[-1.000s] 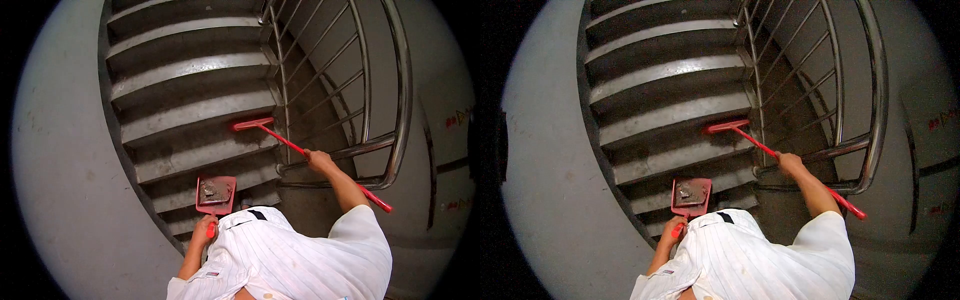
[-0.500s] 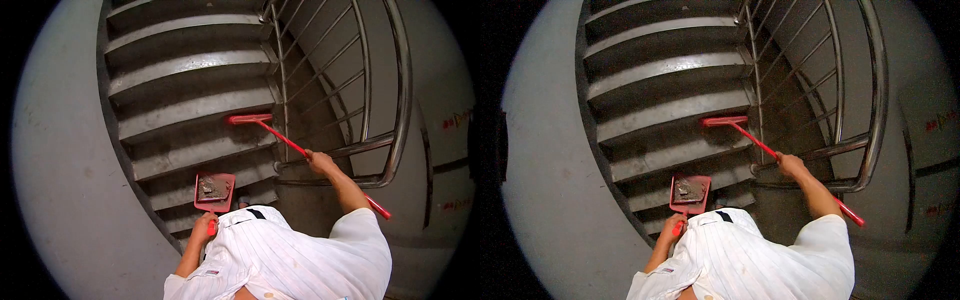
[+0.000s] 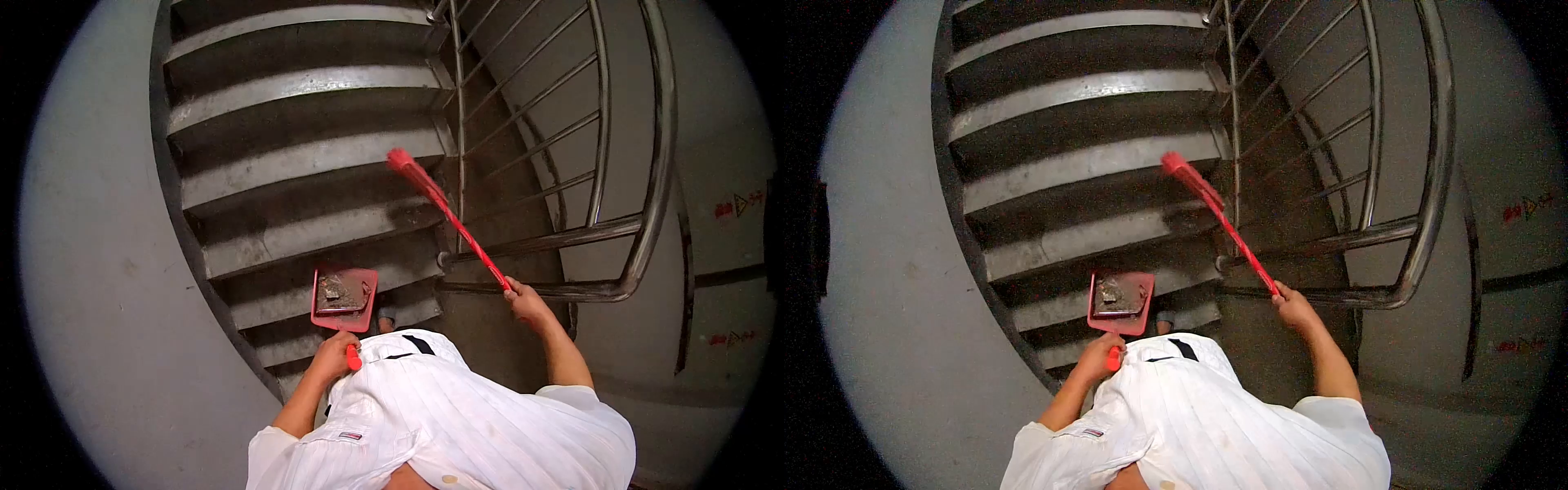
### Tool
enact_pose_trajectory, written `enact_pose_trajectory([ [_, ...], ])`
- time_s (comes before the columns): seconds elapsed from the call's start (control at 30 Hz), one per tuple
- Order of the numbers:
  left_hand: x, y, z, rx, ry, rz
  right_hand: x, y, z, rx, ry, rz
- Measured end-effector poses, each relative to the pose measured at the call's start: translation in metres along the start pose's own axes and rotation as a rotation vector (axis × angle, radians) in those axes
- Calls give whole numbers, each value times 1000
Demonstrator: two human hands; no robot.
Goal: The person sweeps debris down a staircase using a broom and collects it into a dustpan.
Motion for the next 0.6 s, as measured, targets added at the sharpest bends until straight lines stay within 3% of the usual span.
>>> enact_pose_trajectory([
  [0.03, 3, -3, 1, 9, -9, 36, 8, -6, -12, 33, -38, -3],
  [0.07, 5, -7, 1, 19, -17, 72, 30, -31, -44, -111, -29, -88],
  [0.23, 12, -26, -14, 27, -37, 129, 37, 15, -18, 42, -257, 89],
  [0.33, 15, -32, -17, 26, -39, 160, 40, 29, -29, -46, -236, 53],
  [0.43, 16, -40, -11, 59, -24, 181, 44, 42, -25, 7, -200, 21],
  [0.5, 21, -46, -16, 76, -26, 189, 57, 32, -37, -82, -98, -128],
  [0.6, 46, -61, -35, 24, -26, 220, 72, 23, -54, 15, -223, 17],
])
Point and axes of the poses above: each hand's wrist, its own y-axis away from the middle knuckle, its own x-axis out of the palm, z = x × y, the point moved 3 cm from there along -y, towards the middle knuckle, and after that the axes turned 8 degrees about y, right-handed, at the moved point
